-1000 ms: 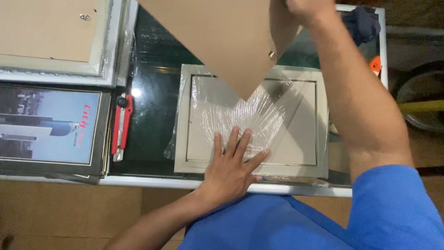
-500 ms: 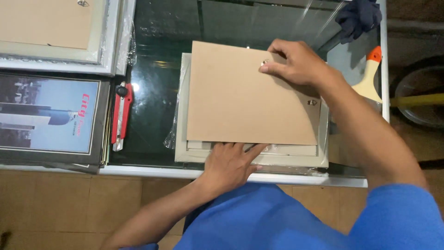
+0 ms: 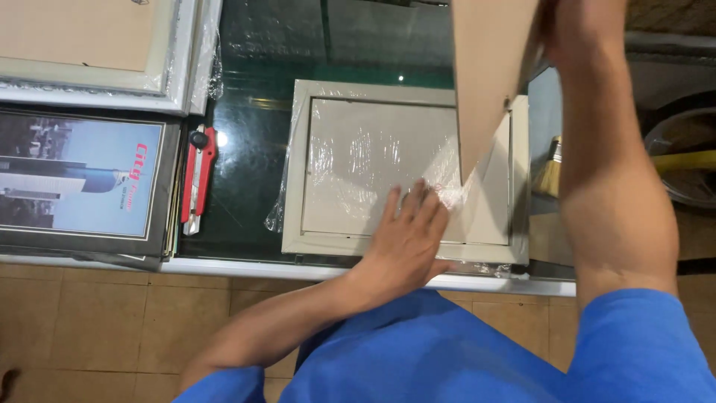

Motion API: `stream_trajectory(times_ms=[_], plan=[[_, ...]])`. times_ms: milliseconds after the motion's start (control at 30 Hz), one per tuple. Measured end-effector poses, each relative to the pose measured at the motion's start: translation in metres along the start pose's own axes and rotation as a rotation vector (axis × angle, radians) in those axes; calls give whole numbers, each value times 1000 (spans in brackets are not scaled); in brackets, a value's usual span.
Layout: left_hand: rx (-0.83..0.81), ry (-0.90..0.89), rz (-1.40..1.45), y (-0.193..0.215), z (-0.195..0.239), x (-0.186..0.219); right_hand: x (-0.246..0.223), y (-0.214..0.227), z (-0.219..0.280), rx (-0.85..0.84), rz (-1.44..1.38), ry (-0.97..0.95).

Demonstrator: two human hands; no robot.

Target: Assembling a picture frame by cleaning the glass, inserting the artwork, and securing the backing.

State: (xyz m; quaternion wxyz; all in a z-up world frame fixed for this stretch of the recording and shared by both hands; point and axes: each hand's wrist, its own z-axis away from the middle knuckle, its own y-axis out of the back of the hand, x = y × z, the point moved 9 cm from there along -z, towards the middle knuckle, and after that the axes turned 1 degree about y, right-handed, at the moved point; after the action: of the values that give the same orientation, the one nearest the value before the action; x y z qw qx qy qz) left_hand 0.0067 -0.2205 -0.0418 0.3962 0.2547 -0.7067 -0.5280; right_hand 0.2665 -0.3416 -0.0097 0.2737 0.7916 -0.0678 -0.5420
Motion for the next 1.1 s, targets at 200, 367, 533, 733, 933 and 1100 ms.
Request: stream_trajectory(times_ms=[200, 367, 533, 733, 933, 1100], plan=[[56, -234, 125, -17, -3, 25, -23, -38, -12, -44, -120, -15], [194, -281, 74, -15, 15, 31, -34, -63, -18, -86, -228, -33], [248, -259, 114, -4, 21, 35, -34, -68, 15, -247, 233, 39], [214, -249, 118, -9, 20, 34, -62, -68, 60, -165, 773, 348], [277, -241, 138, 8, 21, 31, -93, -78, 163, -700, 691, 191], [270, -246, 173, 13, 19, 30, -57, -76, 205, -677, 818, -5]])
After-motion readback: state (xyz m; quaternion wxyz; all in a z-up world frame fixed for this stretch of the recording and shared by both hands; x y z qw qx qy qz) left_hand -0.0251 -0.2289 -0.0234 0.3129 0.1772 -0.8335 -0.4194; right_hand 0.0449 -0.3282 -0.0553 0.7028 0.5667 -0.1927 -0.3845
